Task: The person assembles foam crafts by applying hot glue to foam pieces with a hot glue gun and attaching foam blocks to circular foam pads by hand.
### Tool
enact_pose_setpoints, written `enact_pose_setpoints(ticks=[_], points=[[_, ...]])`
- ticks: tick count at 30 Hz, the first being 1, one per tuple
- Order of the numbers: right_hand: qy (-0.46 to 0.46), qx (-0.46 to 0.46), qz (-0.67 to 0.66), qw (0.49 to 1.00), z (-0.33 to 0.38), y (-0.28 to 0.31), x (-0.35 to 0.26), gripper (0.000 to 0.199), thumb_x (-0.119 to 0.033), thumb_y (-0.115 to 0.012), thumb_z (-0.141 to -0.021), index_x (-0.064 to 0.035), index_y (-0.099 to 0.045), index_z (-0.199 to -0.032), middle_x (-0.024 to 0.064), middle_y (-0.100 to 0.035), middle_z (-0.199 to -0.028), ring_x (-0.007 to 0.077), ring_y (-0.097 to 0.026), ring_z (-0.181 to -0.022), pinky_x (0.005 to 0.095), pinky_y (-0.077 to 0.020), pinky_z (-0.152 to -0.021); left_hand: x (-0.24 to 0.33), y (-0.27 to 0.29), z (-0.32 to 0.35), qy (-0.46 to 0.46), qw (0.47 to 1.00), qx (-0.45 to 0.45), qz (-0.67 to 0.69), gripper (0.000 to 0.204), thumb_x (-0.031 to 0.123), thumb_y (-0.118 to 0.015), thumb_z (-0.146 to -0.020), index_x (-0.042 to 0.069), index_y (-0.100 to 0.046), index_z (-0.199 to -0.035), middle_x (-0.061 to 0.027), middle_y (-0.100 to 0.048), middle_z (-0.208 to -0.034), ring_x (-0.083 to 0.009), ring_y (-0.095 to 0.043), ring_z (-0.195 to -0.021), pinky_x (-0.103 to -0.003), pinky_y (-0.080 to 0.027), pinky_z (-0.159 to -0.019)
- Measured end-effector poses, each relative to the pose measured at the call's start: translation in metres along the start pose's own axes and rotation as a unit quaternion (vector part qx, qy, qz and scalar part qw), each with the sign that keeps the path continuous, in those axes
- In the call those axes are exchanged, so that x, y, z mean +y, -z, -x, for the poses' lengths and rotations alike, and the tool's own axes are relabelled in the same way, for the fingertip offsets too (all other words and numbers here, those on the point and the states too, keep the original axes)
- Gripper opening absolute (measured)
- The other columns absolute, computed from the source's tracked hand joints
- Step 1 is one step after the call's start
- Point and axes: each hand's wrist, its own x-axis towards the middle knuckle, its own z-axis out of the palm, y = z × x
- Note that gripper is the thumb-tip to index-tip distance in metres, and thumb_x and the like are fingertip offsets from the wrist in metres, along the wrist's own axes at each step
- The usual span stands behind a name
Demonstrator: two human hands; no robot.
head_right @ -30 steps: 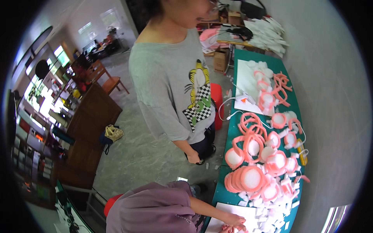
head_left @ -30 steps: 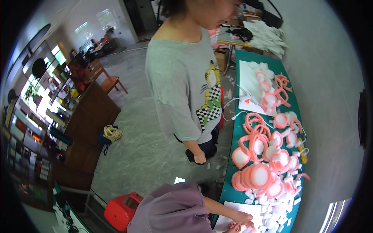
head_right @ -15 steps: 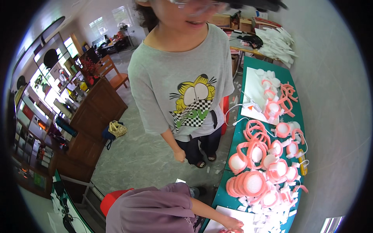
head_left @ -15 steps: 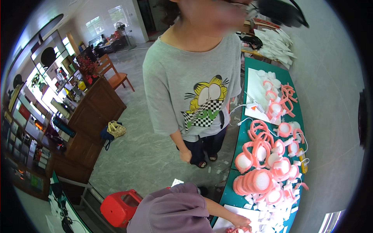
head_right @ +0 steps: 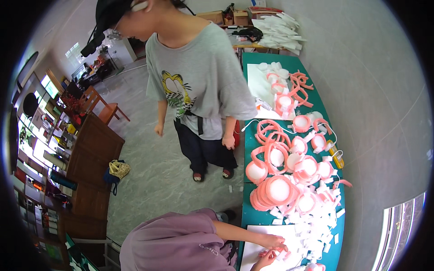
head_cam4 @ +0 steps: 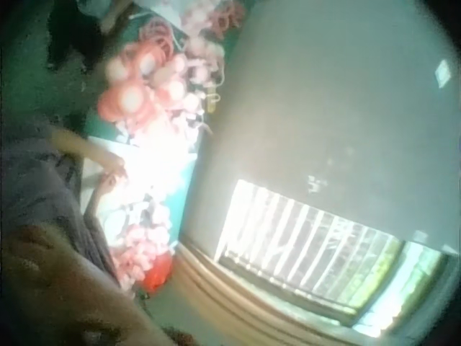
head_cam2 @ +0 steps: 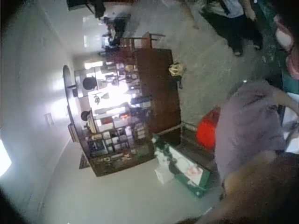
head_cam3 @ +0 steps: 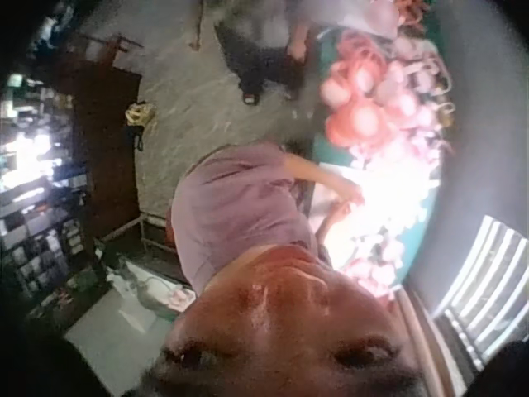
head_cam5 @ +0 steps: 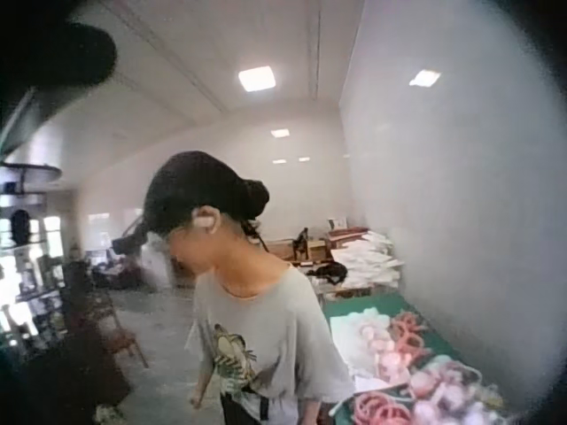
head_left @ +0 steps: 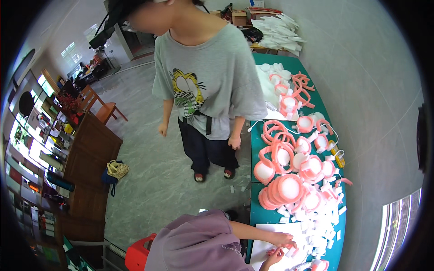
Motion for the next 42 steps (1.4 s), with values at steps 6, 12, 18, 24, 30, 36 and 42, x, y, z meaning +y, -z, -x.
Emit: enact_pose_setpoints(ticks=[6,12,18,24,30,36,42], points=[[-0.052,0.008,-0.015,0.998,0.012,-0.017,-0.022,0.026,-0.022,-0.054,-0.081,-0.0008,-0.042,-0.089,0.0085,-0.047,-0.056,0.0102,-0.042,-0.033,0.0196,-0.0316,-0.030,-0.006,0.002,0.007,0.015,1.000,0.002,0.004,0.036,0.017,-0.050,-0.077,0.021,-0.038,-0.111,-0.0094,-0.040,-0.075,-0.0233,-0.047,-0.064,-0.032,-0.040,-0.054],[-0.063,0.001,-0.044,0.997,0.017,-0.011,-0.016,0.026,-0.024,-0.053,-0.081,-0.0019,-0.043,-0.091,0.0067,-0.047,-0.060,0.0107,-0.044,-0.039,0.0197,-0.0365,-0.036,-0.005,0.000,0.005,0.020,0.999,-0.021,-0.018,0.035,0.016,-0.050,-0.077,0.020,-0.040,-0.110,-0.0093,-0.042,-0.075,-0.0235,-0.048,-0.065,-0.032,-0.041,-0.056],[-0.044,-0.006,-0.049,0.998,0.074,0.018,-0.011,0.019,-0.012,-0.045,-0.081,-0.0010,-0.050,-0.095,0.0073,-0.053,-0.070,0.0153,-0.052,-0.059,0.0254,-0.0446,-0.053,-0.014,-0.006,0.002,0.011,0.996,-0.016,0.085,0.040,0.010,-0.055,-0.073,0.020,-0.043,-0.109,-0.0095,-0.046,-0.076,-0.0255,-0.050,-0.074,-0.034,-0.043,-0.063],[0.382,0.129,0.343,0.848,0.079,-0.038,-0.166,0.034,-0.008,-0.045,-0.080,0.0060,-0.044,-0.111,0.0203,-0.041,-0.117,0.0343,-0.037,-0.111,0.0385,-0.0273,-0.093,-0.015,0.001,0.005,0.009,0.996,0.026,0.080,0.038,0.015,-0.056,-0.075,0.022,-0.045,-0.111,-0.0101,-0.048,-0.073,-0.0257,-0.050,-0.069,-0.035,-0.042,-0.062],[0.371,0.015,0.377,0.849,0.047,-0.051,-0.149,0.037,-0.002,-0.047,-0.075,0.0050,-0.045,-0.111,0.0195,-0.044,-0.117,0.0328,-0.038,-0.112,0.0401,-0.0277,-0.094,-0.034,-0.019,0.005,0.112,0.985,0.018,0.128,0.014,0.007,-0.053,-0.071,-0.002,-0.048,-0.080,-0.0145,-0.048,-0.075,-0.0287,-0.049,-0.070,-0.035,-0.041,-0.061],[0.341,0.073,0.323,0.880,0.047,-0.056,-0.141,0.040,0.000,-0.048,-0.074,0.0017,-0.043,-0.114,0.0183,-0.044,-0.116,0.0326,-0.040,-0.109,0.0376,-0.0301,-0.093,-0.022,0.000,0.000,0.060,0.990,-0.020,0.126,0.019,0.003,-0.053,-0.069,-0.001,-0.047,-0.087,-0.0151,-0.047,-0.079,-0.0283,-0.048,-0.075,-0.033,-0.040,-0.068],[0.358,0.122,0.398,0.836,0.054,-0.071,-0.165,0.037,-0.002,-0.050,-0.075,0.0001,-0.045,-0.111,0.0189,-0.044,-0.115,0.0325,-0.042,-0.108,0.0371,-0.0331,-0.090,-0.037,-0.012,0.008,0.066,0.993,-0.048,0.086,0.029,0.002,-0.053,-0.068,-0.001,-0.048,-0.096,-0.0147,-0.049,-0.082,-0.0310,-0.048,-0.081,-0.035,-0.042,-0.070]])
